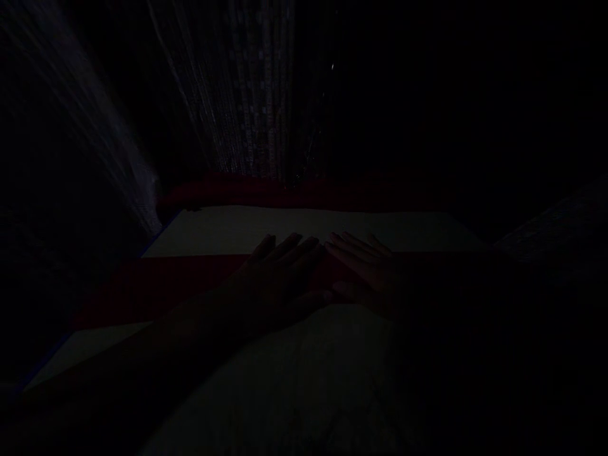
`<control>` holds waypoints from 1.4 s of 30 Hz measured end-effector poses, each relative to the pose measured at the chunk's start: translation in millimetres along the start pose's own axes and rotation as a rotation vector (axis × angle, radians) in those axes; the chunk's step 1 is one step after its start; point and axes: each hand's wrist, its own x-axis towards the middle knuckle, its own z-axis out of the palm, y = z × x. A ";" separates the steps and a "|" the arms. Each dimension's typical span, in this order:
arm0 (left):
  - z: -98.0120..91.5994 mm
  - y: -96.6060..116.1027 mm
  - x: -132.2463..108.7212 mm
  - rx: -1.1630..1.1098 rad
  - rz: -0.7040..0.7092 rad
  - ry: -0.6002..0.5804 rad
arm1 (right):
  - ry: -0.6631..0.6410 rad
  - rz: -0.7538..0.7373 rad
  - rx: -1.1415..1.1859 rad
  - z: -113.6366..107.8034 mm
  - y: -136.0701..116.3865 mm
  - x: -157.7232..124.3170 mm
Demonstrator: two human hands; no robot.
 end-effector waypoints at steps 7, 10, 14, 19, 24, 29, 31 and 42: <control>-0.2 -1.8 -2.0 -0.005 0.012 -0.001 | 0.038 -0.001 0.018 -6.7 -2.0 0.2; -1.6 -2.0 -1.8 -0.006 0.009 -0.010 | 0.027 -0.007 -0.002 -5.9 -1.2 -0.3; -2.9 -1.5 -1.2 0.003 -0.001 -0.031 | 0.031 -0.006 0.009 -2.1 -0.3 -1.6; -4.0 -0.6 -1.9 0.011 -0.015 -0.041 | 0.027 -0.009 0.015 -0.1 1.6 -1.1; -2.3 -0.5 -0.9 0.019 -0.013 -0.031 | 0.021 -0.004 0.014 -3.7 0.8 -0.9; -0.8 -0.7 -0.9 0.000 -0.009 -0.014 | 0.007 -0.006 0.016 -0.9 1.9 -1.2; -0.6 -1.0 -1.2 -0.007 0.000 -0.008 | 0.018 -0.009 0.019 1.5 3.2 -1.2; -1.4 0.4 0.3 0.019 -0.010 -0.022 | 0.024 -0.027 0.019 0.1 4.1 -2.4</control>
